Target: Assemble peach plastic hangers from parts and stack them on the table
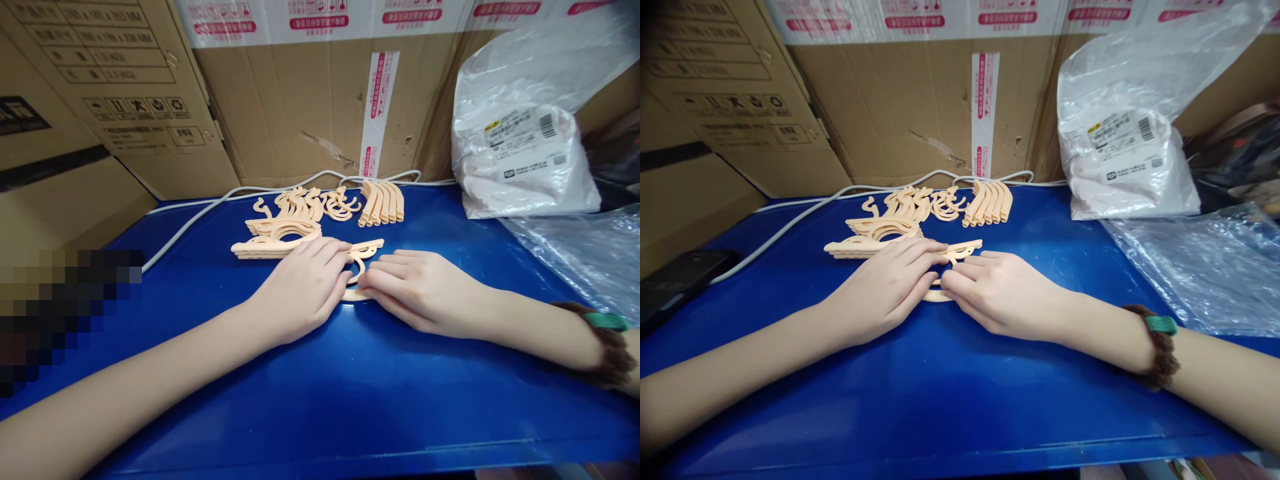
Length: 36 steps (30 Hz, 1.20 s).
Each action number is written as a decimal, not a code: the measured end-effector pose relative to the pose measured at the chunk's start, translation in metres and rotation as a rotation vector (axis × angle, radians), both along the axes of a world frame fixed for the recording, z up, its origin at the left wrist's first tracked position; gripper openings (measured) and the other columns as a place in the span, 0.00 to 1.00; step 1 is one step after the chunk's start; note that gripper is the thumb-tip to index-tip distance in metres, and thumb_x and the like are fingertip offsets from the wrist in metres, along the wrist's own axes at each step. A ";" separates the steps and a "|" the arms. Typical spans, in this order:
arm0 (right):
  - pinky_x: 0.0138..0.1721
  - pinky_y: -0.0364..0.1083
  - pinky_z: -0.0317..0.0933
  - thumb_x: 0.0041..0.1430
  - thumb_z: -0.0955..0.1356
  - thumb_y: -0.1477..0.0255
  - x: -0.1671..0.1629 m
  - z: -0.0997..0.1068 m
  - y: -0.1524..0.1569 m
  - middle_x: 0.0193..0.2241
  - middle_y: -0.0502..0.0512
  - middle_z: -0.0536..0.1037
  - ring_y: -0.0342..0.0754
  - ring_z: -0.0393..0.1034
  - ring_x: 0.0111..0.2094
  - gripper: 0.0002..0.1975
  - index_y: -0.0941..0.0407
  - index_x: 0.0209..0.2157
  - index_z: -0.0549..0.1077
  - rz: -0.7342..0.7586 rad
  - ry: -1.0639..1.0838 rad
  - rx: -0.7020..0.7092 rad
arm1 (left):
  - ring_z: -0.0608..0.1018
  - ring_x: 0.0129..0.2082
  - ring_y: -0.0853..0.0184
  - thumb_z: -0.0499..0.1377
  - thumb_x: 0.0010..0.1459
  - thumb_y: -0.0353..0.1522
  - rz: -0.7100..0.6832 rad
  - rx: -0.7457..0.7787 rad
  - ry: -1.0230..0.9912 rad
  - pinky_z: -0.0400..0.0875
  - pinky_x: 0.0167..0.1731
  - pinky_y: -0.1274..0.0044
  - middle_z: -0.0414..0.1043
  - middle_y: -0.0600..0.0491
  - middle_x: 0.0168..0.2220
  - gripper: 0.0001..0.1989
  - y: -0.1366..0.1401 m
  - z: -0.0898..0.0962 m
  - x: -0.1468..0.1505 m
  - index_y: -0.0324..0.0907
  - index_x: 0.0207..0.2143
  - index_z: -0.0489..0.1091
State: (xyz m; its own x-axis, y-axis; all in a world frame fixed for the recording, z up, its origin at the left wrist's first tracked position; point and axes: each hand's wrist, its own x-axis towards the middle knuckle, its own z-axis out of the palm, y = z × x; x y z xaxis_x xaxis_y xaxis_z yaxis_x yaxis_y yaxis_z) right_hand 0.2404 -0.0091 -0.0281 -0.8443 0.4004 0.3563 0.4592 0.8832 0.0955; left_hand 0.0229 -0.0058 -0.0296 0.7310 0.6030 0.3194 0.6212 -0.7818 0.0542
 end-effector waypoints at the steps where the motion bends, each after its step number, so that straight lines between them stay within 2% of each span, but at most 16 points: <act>1: 0.33 0.45 0.55 0.69 0.57 0.73 0.000 0.000 0.000 0.29 0.55 0.75 0.47 0.67 0.29 0.15 0.60 0.34 0.71 -0.001 0.000 0.007 | 0.69 0.54 0.57 0.44 0.67 0.30 0.001 0.000 0.003 0.60 0.57 0.64 0.69 0.42 0.53 0.17 0.000 -0.001 0.000 0.32 0.49 0.69; 6: 0.33 0.45 0.55 0.69 0.56 0.72 0.002 0.001 0.002 0.29 0.55 0.76 0.46 0.67 0.28 0.14 0.59 0.36 0.71 -0.051 0.087 -0.007 | 0.69 0.54 0.57 0.45 0.66 0.28 0.006 0.006 0.012 0.61 0.58 0.63 0.69 0.42 0.53 0.17 0.002 -0.002 -0.001 0.32 0.50 0.68; 11: 0.33 0.44 0.58 0.68 0.59 0.71 0.003 0.012 0.011 0.31 0.54 0.78 0.46 0.71 0.31 0.10 0.57 0.39 0.70 -0.261 0.242 -0.144 | 0.69 0.53 0.57 0.46 0.65 0.28 0.006 0.018 0.013 0.62 0.57 0.63 0.69 0.42 0.54 0.17 0.001 -0.001 -0.001 0.32 0.50 0.69; 14: 0.31 0.45 0.58 0.66 0.60 0.70 -0.001 0.025 0.026 0.31 0.53 0.78 0.47 0.70 0.30 0.08 0.55 0.40 0.69 -0.341 0.248 -0.194 | 0.70 0.53 0.56 0.45 0.66 0.28 0.010 0.010 0.020 0.64 0.56 0.62 0.68 0.40 0.55 0.18 0.001 -0.001 -0.001 0.31 0.50 0.69; 15: 0.31 0.45 0.58 0.66 0.61 0.70 -0.004 0.029 0.033 0.31 0.53 0.77 0.47 0.70 0.31 0.08 0.55 0.41 0.69 -0.325 0.227 -0.206 | 0.70 0.53 0.56 0.45 0.66 0.28 0.011 0.007 0.019 0.64 0.55 0.62 0.68 0.39 0.55 0.18 0.001 -0.001 -0.001 0.31 0.51 0.68; 20: 0.37 0.48 0.58 0.65 0.60 0.67 -0.032 0.050 0.087 0.36 0.58 0.77 0.50 0.70 0.36 0.14 0.58 0.41 0.74 -0.278 0.107 -0.040 | 0.71 0.52 0.55 0.45 0.65 0.28 0.017 0.007 0.011 0.66 0.54 0.63 0.69 0.39 0.54 0.18 0.001 -0.002 -0.001 0.31 0.50 0.69; 24: 0.42 0.50 0.59 0.63 0.62 0.65 -0.061 0.053 0.135 0.45 0.62 0.76 0.56 0.69 0.46 0.17 0.59 0.46 0.76 -0.262 -0.004 -0.084 | 0.71 0.53 0.55 0.46 0.65 0.27 0.015 0.016 0.010 0.66 0.54 0.63 0.69 0.39 0.54 0.18 0.001 -0.001 -0.001 0.30 0.51 0.68; 27: 0.43 0.51 0.60 0.62 0.64 0.64 -0.080 0.051 0.162 0.45 0.63 0.77 0.56 0.70 0.45 0.18 0.58 0.47 0.76 -0.273 -0.021 -0.141 | 0.71 0.52 0.55 0.46 0.65 0.28 0.013 0.021 0.013 0.67 0.54 0.63 0.69 0.39 0.54 0.18 0.002 -0.002 -0.001 0.31 0.51 0.68; 32: 0.38 0.52 0.61 0.60 0.64 0.52 -0.100 0.047 0.182 0.38 0.64 0.80 0.57 0.72 0.39 0.26 0.60 0.44 0.78 -0.304 -0.070 -0.230 | 0.72 0.52 0.55 0.45 0.65 0.28 0.012 0.032 0.015 0.67 0.53 0.63 0.70 0.38 0.53 0.18 0.002 -0.003 -0.001 0.30 0.51 0.69; 36: 0.36 0.52 0.61 0.56 0.65 0.46 -0.108 0.043 0.187 0.37 0.63 0.80 0.58 0.73 0.38 0.30 0.57 0.44 0.78 -0.315 -0.118 -0.256 | 0.72 0.52 0.55 0.45 0.65 0.28 0.016 0.031 0.017 0.67 0.53 0.63 0.70 0.39 0.53 0.18 0.002 -0.002 -0.001 0.31 0.50 0.68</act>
State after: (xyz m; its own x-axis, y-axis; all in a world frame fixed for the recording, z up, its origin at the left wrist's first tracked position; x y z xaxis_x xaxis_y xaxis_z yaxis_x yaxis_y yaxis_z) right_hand 0.1328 0.1779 0.0151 -0.6954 0.7085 0.1199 0.7096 0.7034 -0.0412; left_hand 0.0216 -0.0042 -0.0320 0.7269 0.6047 0.3254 0.6343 -0.7728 0.0192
